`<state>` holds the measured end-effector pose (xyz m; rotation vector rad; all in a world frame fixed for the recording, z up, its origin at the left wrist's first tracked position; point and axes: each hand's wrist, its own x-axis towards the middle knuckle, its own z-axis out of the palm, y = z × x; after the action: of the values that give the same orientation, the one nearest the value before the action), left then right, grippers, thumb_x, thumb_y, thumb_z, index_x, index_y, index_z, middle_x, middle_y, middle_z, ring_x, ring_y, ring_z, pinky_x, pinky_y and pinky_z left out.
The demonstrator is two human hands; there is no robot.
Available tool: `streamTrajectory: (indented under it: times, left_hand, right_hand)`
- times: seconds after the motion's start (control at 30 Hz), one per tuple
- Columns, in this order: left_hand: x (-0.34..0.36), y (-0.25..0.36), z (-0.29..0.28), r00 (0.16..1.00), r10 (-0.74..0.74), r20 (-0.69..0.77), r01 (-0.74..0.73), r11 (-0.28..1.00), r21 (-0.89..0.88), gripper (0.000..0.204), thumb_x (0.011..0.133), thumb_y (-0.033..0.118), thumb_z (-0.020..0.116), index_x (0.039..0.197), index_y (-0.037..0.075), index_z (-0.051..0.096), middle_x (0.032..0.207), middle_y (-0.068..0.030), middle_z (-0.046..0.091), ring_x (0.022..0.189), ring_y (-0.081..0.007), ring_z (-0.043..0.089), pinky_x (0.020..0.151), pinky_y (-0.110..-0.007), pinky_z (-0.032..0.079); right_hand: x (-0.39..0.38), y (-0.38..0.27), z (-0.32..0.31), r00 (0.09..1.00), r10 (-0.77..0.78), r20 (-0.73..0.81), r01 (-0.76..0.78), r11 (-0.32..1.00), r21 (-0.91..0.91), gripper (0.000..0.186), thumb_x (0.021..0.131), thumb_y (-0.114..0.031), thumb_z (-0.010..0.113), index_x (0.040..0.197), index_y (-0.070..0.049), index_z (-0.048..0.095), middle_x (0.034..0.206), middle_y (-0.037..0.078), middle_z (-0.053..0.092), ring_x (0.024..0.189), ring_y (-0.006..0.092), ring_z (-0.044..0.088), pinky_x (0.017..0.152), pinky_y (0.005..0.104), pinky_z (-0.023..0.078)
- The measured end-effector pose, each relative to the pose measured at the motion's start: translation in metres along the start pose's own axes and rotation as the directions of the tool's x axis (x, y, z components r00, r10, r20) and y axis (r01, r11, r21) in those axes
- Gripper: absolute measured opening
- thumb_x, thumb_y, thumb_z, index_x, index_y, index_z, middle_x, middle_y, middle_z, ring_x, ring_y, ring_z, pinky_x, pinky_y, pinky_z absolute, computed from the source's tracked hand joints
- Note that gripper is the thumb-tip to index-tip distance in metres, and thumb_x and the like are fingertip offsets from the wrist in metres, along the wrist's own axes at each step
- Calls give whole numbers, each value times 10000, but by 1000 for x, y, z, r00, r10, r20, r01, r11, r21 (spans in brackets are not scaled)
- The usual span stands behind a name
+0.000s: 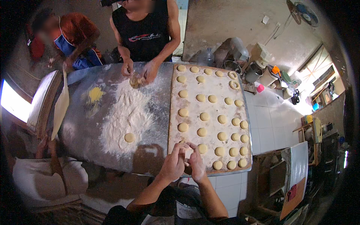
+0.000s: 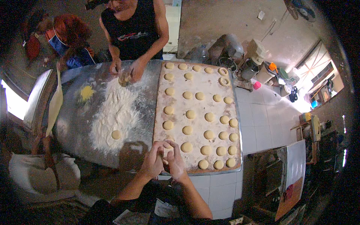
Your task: The person shapes small dough pieces into ring shapes by hand and places them on a floured wooden board. Another person rolls out dough nearby. The shaped dough rings are arranged in rows on the board and later placed on a multi-tiered rack.
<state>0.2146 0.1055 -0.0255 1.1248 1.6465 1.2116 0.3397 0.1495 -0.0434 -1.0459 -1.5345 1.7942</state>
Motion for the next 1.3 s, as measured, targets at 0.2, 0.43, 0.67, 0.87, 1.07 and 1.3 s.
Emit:
streamTrajectory:
  times: [0.2,0.43,0.67,0.87,1.07,1.3]
  left_hand:
    - [24,-49,-14,962,-18,-273,183,783,595,490,958,307,568,1330,7,459,1167,-318,555,1063,-502,542,929,-529,434]
    - [-10,-57,-35,980,-101,173,-29,785,618,803,801,269,741,1454,72,317,1203,-291,491,1124,-489,518,956,-535,443]
    - [3,-48,-32,978,-122,171,-11,783,622,899,706,155,775,1476,124,312,1170,-236,483,1131,-442,514,961,-496,454]
    - [4,-38,-34,979,-94,182,-46,767,640,933,706,163,786,1500,154,296,1137,-216,486,1120,-426,523,936,-510,466]
    - [3,-28,-39,966,-139,216,-54,711,701,934,756,230,772,1525,151,248,1157,-227,493,1125,-442,534,915,-501,487]
    - [58,-51,-5,982,123,143,-186,754,630,323,907,240,631,1121,13,547,1067,-263,563,989,-448,582,871,-516,482]
  right_hand:
    - [5,28,1,954,68,-292,-203,864,-461,725,942,-409,593,1439,-1,259,1212,214,578,1007,344,611,863,431,469]
    - [-10,24,6,976,15,-219,-202,457,-866,855,772,-390,770,1435,-81,328,1135,211,613,1010,410,612,833,559,394]
    - [-6,13,16,961,82,-263,-271,442,-855,849,773,-419,764,1437,-96,344,1219,215,576,1086,401,584,854,543,391]
    - [-5,17,20,960,21,-281,-264,409,-873,799,800,-455,732,1428,-117,370,1142,191,594,1016,384,604,812,531,387]
    - [-10,19,4,972,-121,-203,-104,552,-827,704,815,-325,746,1374,-54,416,1047,203,616,976,375,613,784,479,448]
    - [12,33,-50,855,-400,-329,-132,445,-886,237,842,-99,636,1042,1,558,809,205,587,786,423,585,702,483,462]
